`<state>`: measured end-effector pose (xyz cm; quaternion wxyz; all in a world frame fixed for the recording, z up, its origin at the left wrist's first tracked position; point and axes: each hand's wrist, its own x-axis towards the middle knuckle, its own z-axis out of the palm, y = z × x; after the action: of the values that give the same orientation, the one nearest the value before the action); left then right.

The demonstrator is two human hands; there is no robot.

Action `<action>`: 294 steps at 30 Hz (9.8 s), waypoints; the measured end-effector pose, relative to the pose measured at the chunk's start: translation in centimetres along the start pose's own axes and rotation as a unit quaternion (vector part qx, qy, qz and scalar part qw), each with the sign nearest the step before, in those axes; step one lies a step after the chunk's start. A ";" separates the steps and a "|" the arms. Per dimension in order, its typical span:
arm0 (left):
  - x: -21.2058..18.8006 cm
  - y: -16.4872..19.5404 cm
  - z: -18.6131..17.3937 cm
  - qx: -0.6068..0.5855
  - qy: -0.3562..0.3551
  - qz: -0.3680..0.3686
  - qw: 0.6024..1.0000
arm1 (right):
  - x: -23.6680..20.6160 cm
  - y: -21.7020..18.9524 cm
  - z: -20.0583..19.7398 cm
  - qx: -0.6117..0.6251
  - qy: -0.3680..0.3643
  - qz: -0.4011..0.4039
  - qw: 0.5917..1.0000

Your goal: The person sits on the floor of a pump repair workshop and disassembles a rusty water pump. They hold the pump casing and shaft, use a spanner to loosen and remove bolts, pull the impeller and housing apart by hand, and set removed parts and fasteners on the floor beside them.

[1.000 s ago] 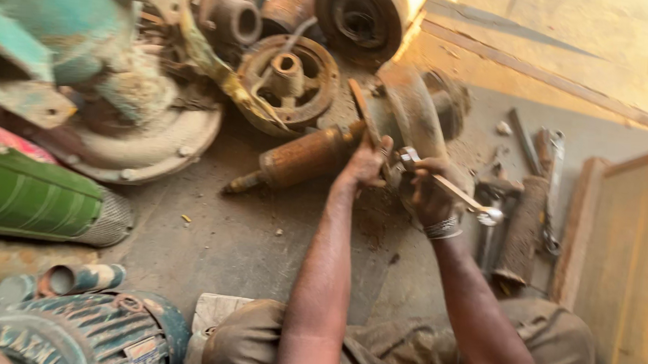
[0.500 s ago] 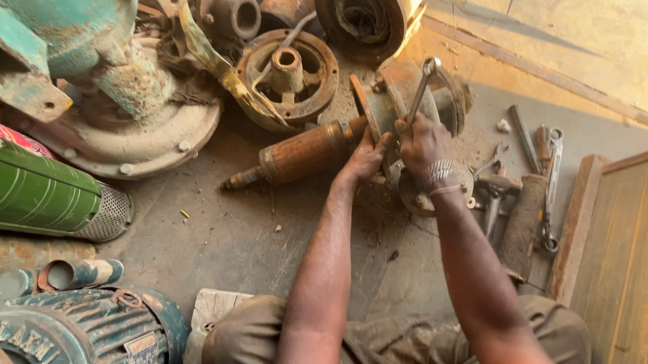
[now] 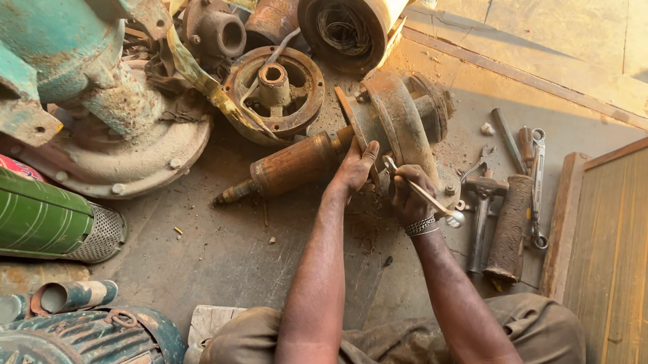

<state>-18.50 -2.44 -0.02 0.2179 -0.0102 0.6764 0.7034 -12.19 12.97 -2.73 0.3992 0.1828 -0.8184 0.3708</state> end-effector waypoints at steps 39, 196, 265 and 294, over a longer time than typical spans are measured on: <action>0.7 -0.1 -0.4 0.042 -0.011 -0.019 0.999 | 4.5 0.0 1.5 -0.086 -0.168 0.105 0.976; 1.5 -1.9 0.1 0.055 0.034 -0.029 0.998 | 8.2 -0.1 1.0 -0.097 -0.208 0.151 0.962; 2.4 -3.4 -0.2 0.050 0.064 0.022 0.996 | 7.2 -3.5 -1.5 0.018 -0.258 0.184 0.948; 0.7 -2.8 9.5 -0.056 0.460 0.210 0.861 | -6.0 6.3 -6.1 0.011 -0.156 0.253 0.955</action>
<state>-15.57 6.77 -2.03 -0.2720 -0.2028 0.6454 0.6843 -9.08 21.72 -7.88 0.1577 0.0292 -0.8858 0.4355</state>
